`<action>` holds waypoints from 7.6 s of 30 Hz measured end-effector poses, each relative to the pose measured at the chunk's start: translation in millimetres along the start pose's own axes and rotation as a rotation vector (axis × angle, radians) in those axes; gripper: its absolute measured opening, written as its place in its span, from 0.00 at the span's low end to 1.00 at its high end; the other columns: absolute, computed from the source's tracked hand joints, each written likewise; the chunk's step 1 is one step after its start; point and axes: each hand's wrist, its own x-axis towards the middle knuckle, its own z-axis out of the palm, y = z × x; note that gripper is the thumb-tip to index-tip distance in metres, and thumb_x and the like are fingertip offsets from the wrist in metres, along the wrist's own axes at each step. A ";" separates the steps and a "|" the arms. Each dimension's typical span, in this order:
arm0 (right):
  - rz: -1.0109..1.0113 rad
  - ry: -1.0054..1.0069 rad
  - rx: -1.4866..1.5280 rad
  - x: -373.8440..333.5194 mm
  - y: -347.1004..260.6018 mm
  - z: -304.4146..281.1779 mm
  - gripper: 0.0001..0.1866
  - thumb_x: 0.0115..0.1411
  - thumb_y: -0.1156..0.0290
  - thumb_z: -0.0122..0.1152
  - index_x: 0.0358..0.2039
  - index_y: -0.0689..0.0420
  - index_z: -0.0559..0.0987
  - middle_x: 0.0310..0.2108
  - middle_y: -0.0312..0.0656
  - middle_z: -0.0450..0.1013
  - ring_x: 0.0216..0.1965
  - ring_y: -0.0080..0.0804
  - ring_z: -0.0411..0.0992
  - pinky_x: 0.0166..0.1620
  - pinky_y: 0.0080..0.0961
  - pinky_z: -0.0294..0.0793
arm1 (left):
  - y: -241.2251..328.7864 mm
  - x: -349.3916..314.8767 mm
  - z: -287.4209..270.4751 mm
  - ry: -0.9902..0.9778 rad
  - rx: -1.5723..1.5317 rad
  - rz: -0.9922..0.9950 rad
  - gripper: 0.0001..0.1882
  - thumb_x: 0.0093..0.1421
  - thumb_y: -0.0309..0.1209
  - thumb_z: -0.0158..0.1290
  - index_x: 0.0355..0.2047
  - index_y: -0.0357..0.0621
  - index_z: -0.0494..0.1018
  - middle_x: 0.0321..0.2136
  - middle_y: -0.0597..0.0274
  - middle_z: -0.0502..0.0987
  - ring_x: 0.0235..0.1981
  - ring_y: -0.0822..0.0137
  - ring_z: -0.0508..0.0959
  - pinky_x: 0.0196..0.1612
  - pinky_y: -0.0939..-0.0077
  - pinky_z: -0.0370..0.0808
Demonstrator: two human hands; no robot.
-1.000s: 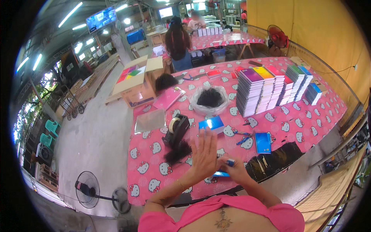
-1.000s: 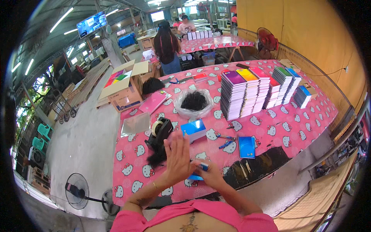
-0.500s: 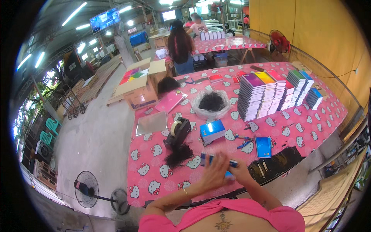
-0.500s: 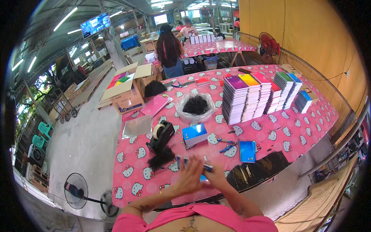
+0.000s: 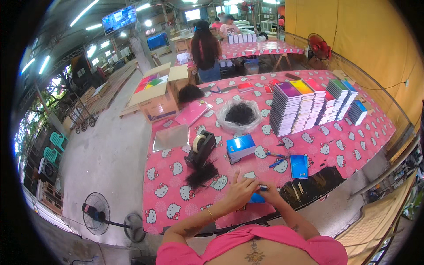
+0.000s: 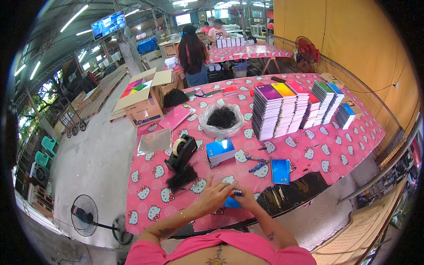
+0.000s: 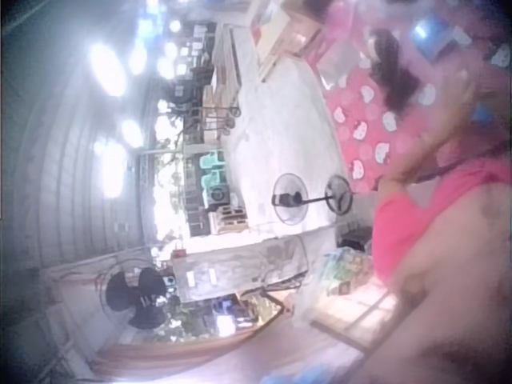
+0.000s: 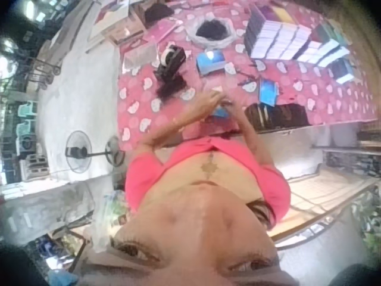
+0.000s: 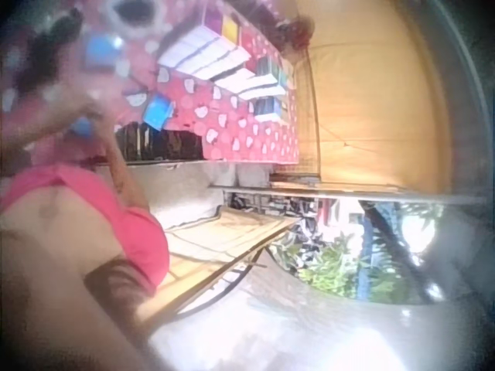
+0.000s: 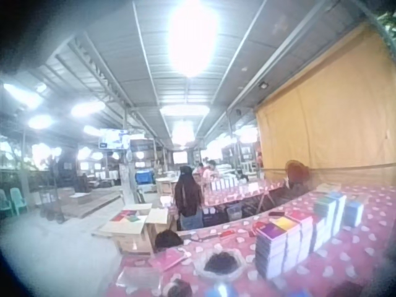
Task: The person applies pieces of adhesive tape to the edges of small blue notebooks and then stacks the finished notebooks.
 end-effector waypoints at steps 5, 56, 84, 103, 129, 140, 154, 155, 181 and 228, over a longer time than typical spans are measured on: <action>0.037 -0.002 0.005 -3.6 38.2 5.2 0.14 0.60 0.76 0.62 0.47 0.57 0.79 0.35 0.30 0.76 0.38 0.16 0.69 0.42 0.23 0.72 | -7.6 -10.9 23.1 0.031 -0.082 -0.002 0.11 0.59 0.33 0.56 0.43 0.47 0.74 0.39 0.62 0.77 0.43 0.59 0.77 0.54 0.54 0.66; 0.156 0.189 -0.104 -28.7 -38.1 -16.0 0.12 0.63 0.72 0.63 0.46 0.61 0.80 0.36 0.37 0.79 0.37 0.19 0.75 0.40 0.20 0.74 | 3.4 -6.5 23.8 -0.066 -0.093 -0.116 0.11 0.65 0.39 0.50 0.37 0.45 0.74 0.32 0.58 0.76 0.34 0.55 0.78 0.39 0.61 0.71; 0.202 0.056 -0.068 -18.0 -48.8 -30.4 0.11 0.66 0.69 0.59 0.44 0.61 0.80 0.32 0.32 0.76 0.32 0.14 0.71 0.32 0.16 0.74 | 2.7 -4.2 17.8 -0.097 -0.065 -0.082 0.09 0.64 0.37 0.51 0.37 0.46 0.72 0.30 0.58 0.76 0.36 0.59 0.78 0.44 0.61 0.71; 0.177 -0.079 -0.020 -12.6 -33.6 -45.3 0.06 0.63 0.74 0.62 0.39 0.61 0.80 0.32 0.33 0.77 0.28 0.16 0.71 0.30 0.15 0.72 | 1.9 -9.8 24.0 -0.039 -0.083 -0.044 0.11 0.64 0.38 0.52 0.43 0.47 0.73 0.31 0.60 0.76 0.34 0.58 0.79 0.41 0.61 0.72; -0.002 0.477 -0.626 -1.9 -40.8 13.1 0.10 0.48 0.72 0.65 0.23 0.61 0.72 0.21 0.46 0.70 0.25 0.41 0.72 0.29 0.34 0.71 | 2.9 -4.4 24.4 -0.149 -0.041 -0.120 0.11 0.58 0.33 0.55 0.40 0.44 0.73 0.30 0.58 0.76 0.33 0.55 0.79 0.35 0.60 0.75; 0.023 0.340 0.147 -20.6 -47.5 30.5 0.25 0.63 0.66 0.62 0.57 0.59 0.65 0.48 0.41 0.70 0.52 0.28 0.68 0.55 0.28 0.68 | 15.4 28.6 -24.0 -0.004 -0.875 -0.449 0.10 0.65 0.32 0.54 0.40 0.37 0.75 0.36 0.51 0.79 0.35 0.56 0.81 0.37 0.68 0.77; 0.113 0.882 -0.514 -13.6 -65.7 -159.2 0.22 0.57 0.76 0.55 0.53 0.66 0.71 0.36 0.46 0.77 0.40 0.31 0.74 0.46 0.26 0.72 | -0.1 -65.4 43.4 -0.118 -0.073 -0.025 0.23 0.52 0.29 0.59 0.50 0.47 0.73 0.50 0.50 0.74 0.53 0.48 0.74 0.54 0.51 0.71; 0.149 0.859 -0.532 -19.2 -43.8 -177.8 0.24 0.57 0.74 0.56 0.55 0.65 0.71 0.39 0.48 0.76 0.43 0.34 0.74 0.48 0.29 0.72 | 0.2 -64.7 47.5 -0.108 -0.082 -0.023 0.23 0.52 0.29 0.59 0.51 0.47 0.73 0.50 0.50 0.75 0.53 0.47 0.74 0.55 0.51 0.72; 0.043 0.008 -0.212 -13.4 22.5 -21.5 0.23 0.56 0.78 0.67 0.52 0.57 0.72 0.46 0.37 0.74 0.45 0.22 0.71 0.46 0.23 0.73 | -4.7 -32.7 22.9 0.162 -0.184 -0.245 0.25 0.53 0.25 0.57 0.54 0.48 0.72 0.46 0.48 0.74 0.47 0.49 0.75 0.52 0.53 0.70; 0.121 0.101 -0.010 -12.6 0.4 5.2 0.14 0.56 0.80 0.64 0.44 0.60 0.81 0.37 0.33 0.76 0.40 0.21 0.72 0.47 0.22 0.71 | 0.5 -81.6 46.1 0.471 -0.486 -0.839 0.16 0.72 0.37 0.41 0.50 0.40 0.69 0.35 0.47 0.77 0.36 0.54 0.78 0.38 0.61 0.74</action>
